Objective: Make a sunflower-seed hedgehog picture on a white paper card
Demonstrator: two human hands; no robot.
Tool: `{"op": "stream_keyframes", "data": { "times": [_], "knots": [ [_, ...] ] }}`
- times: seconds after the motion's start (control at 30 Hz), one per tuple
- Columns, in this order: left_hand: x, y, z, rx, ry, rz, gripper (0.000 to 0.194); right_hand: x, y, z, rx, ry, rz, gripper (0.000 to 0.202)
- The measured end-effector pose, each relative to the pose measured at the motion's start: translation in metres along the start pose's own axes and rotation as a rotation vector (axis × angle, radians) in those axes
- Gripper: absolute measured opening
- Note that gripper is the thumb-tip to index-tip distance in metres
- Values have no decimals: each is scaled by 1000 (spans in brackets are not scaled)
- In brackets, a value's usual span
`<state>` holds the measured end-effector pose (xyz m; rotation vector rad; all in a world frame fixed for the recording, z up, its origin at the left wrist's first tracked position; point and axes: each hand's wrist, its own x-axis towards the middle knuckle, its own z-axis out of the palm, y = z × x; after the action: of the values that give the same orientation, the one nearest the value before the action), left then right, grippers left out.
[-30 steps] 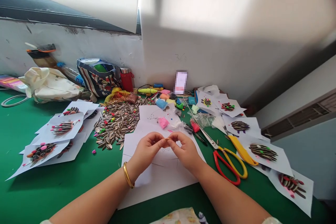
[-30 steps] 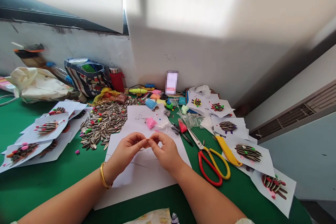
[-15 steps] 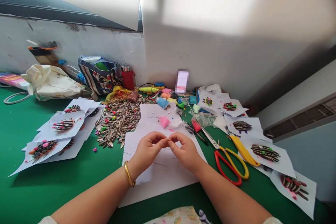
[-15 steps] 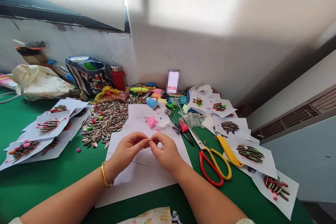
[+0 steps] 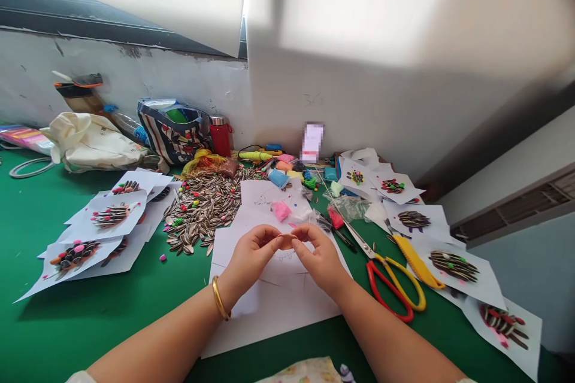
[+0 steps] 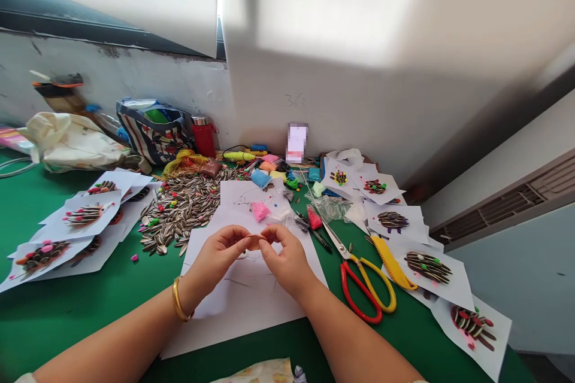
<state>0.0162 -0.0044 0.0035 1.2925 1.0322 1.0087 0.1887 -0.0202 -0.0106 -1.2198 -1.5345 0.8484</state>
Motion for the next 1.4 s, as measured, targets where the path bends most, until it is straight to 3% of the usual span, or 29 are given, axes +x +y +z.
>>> {"op": "stream_keyframes", "data": {
  "times": [0.43, 0.77, 0.93, 1.03, 1.23, 1.4],
  "knots": [
    [-2, -3, 0, 9, -53, 25, 27, -1, -5, 1, 74, -106, -4, 16],
    [1, -8, -1, -16, -12, 7, 38, -2, 5, 2, 57, -58, 25, 18],
    [1, -5, -1, -136, -72, -48, 41, -2, 0, -1, -50, -128, -170, 52],
    [-1, -3, 0, -169, -118, -69, 42, -1, 0, 1, -52, -166, -243, 45],
    [-2, -4, 0, -198, -152, -63, 40, -1, 2, 3, -53, -178, -218, 33],
    [-1, -1, -1, -166, -98, -48, 41, -1, -3, -1, 18, -190, -149, 50]
  ]
}}
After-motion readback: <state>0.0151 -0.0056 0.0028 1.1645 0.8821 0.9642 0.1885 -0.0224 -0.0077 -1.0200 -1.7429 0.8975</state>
